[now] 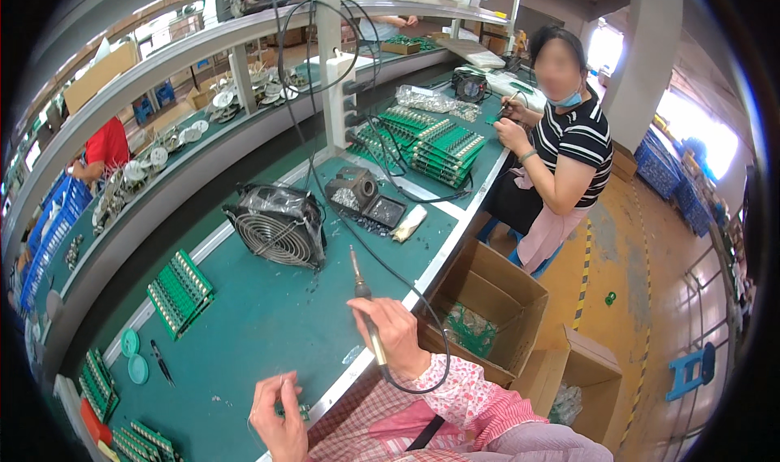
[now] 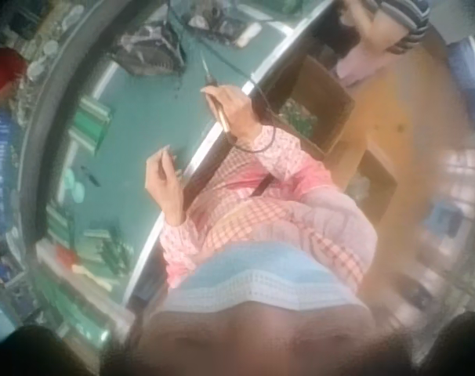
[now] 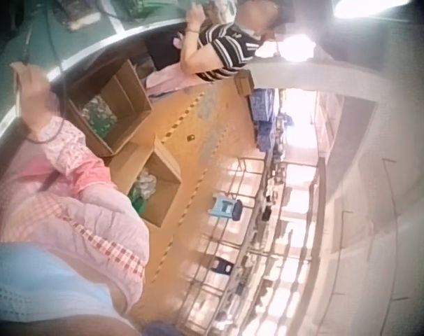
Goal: The person attaches components to small circuit boards and solders them using a soldering iron and solder wire by hand, then solders components across a larger circuit board panel.
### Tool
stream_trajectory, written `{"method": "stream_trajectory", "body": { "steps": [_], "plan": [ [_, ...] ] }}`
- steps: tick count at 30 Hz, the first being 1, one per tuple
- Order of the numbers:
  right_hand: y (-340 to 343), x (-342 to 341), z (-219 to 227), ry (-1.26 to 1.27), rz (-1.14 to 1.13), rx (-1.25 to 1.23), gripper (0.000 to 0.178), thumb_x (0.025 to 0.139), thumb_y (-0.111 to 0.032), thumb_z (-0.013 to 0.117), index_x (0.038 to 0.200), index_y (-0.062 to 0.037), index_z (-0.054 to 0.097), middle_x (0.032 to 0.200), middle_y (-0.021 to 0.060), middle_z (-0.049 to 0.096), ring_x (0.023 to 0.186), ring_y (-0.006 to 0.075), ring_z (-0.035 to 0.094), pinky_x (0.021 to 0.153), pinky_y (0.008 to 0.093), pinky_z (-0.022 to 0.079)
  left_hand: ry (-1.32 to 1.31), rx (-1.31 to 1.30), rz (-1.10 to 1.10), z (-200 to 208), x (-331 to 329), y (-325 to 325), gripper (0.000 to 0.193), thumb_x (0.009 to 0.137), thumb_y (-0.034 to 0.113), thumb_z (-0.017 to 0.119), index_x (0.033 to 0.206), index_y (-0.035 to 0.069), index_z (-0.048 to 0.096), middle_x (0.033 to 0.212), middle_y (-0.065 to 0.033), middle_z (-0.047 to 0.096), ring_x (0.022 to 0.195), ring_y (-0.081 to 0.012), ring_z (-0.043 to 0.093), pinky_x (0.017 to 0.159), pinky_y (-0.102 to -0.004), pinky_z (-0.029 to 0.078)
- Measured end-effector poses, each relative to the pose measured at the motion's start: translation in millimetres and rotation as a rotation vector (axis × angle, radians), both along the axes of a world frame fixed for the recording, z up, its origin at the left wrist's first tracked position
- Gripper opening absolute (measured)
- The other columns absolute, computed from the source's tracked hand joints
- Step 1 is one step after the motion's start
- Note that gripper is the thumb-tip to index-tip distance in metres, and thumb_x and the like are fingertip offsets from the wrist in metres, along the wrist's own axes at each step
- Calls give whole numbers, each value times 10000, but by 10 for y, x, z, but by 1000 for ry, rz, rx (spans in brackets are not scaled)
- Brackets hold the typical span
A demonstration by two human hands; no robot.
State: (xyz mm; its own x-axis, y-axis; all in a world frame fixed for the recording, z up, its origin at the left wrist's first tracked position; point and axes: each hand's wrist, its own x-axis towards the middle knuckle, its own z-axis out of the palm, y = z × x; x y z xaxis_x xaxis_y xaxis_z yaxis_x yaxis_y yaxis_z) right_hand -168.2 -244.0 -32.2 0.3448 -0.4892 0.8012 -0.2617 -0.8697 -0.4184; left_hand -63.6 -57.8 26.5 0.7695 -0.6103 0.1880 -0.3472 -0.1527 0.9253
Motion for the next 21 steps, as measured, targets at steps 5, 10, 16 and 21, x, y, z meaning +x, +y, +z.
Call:
{"method": "stream_trajectory", "body": {
  "steps": [5,10,16,21],
  "plan": [
    [-251,-188,176,-119,-95,-20,292,778,35,719,1040,-75,652,809,102,645,705,262,650,621,356,515,-482,289,20,-100,178,376,200,986,187,558,909,18,631,860,-170,630,822,-350,590,728,-456,465],
    [-786,-464,610,-231,-267,36,169,852,1,679,1008,-37,630,881,147,671,747,305,665,674,362,521,-647,359,37,-200,224,608,205,976,135,550,825,5,599,791,-173,595,756,-380,541,675,-469,446],
    [-1499,-647,718,-221,-330,12,117,933,-113,617,1045,-82,628,869,141,667,752,272,670,692,338,509,-755,382,-12,-312,364,746,132,935,132,618,866,21,634,819,-142,626,808,-340,586,737,-411,469],
    [-934,-554,780,-212,-175,163,133,969,-129,593,1045,-22,619,845,103,669,712,156,621,654,286,494,-699,221,-121,-116,277,552,106,806,47,650,780,41,548,800,-78,580,748,-272,541,794,-418,379]
  ]
}}
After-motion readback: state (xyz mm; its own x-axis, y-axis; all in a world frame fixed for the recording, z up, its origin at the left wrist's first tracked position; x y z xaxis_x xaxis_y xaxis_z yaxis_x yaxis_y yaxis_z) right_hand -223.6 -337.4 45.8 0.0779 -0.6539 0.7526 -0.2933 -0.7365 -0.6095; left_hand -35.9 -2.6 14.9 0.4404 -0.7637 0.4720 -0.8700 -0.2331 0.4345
